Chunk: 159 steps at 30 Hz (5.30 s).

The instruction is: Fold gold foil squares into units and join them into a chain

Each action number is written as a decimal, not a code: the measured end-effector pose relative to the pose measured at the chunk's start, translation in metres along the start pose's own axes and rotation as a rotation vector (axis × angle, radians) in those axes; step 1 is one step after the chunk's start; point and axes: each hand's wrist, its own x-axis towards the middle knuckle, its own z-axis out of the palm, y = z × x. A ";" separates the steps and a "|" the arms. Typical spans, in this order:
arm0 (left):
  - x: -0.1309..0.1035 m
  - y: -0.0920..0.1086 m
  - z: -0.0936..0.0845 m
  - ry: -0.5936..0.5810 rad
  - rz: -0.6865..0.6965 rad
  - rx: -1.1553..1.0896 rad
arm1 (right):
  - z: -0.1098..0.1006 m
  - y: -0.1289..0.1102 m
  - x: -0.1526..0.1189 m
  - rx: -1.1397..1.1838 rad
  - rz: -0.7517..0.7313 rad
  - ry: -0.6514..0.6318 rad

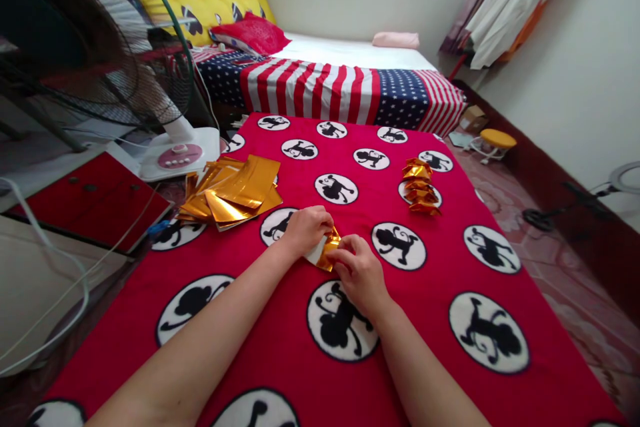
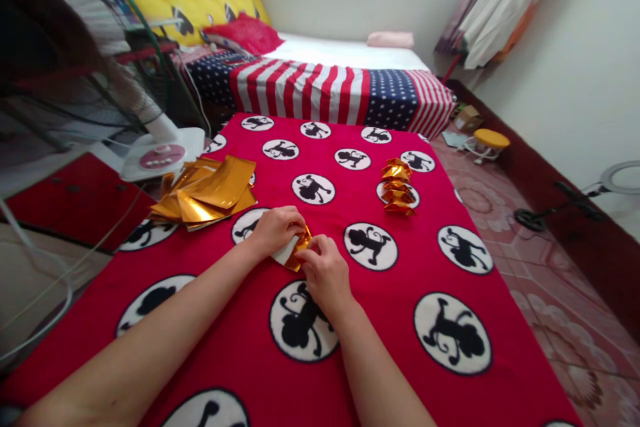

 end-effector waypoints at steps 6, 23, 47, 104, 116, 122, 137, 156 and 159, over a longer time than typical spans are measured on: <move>-0.032 0.009 -0.013 0.108 0.178 -0.048 | 0.001 0.002 0.000 -0.025 -0.049 -0.027; -0.089 0.018 0.004 0.117 -0.002 -0.082 | -0.006 0.005 0.004 0.248 0.116 -0.081; -0.084 0.026 0.001 0.107 -0.217 -0.169 | 0.002 -0.006 0.014 -0.024 0.284 -0.050; -0.081 0.022 0.008 0.108 -0.205 -0.155 | 0.005 -0.015 0.020 -0.102 0.402 -0.028; -0.084 0.020 0.012 0.154 -0.162 -0.192 | 0.024 -0.030 -0.002 0.042 0.254 0.103; -0.087 0.006 0.004 0.308 -0.125 -0.285 | 0.026 -0.028 0.000 0.047 0.162 0.086; -0.088 -0.022 -0.013 0.234 0.075 -0.110 | 0.028 -0.012 0.011 0.288 0.096 0.164; -0.084 -0.019 -0.018 0.210 0.175 -0.010 | 0.024 -0.003 0.026 0.291 0.053 0.115; -0.083 -0.018 -0.015 0.215 0.185 -0.010 | 0.023 0.004 0.034 0.265 0.032 0.121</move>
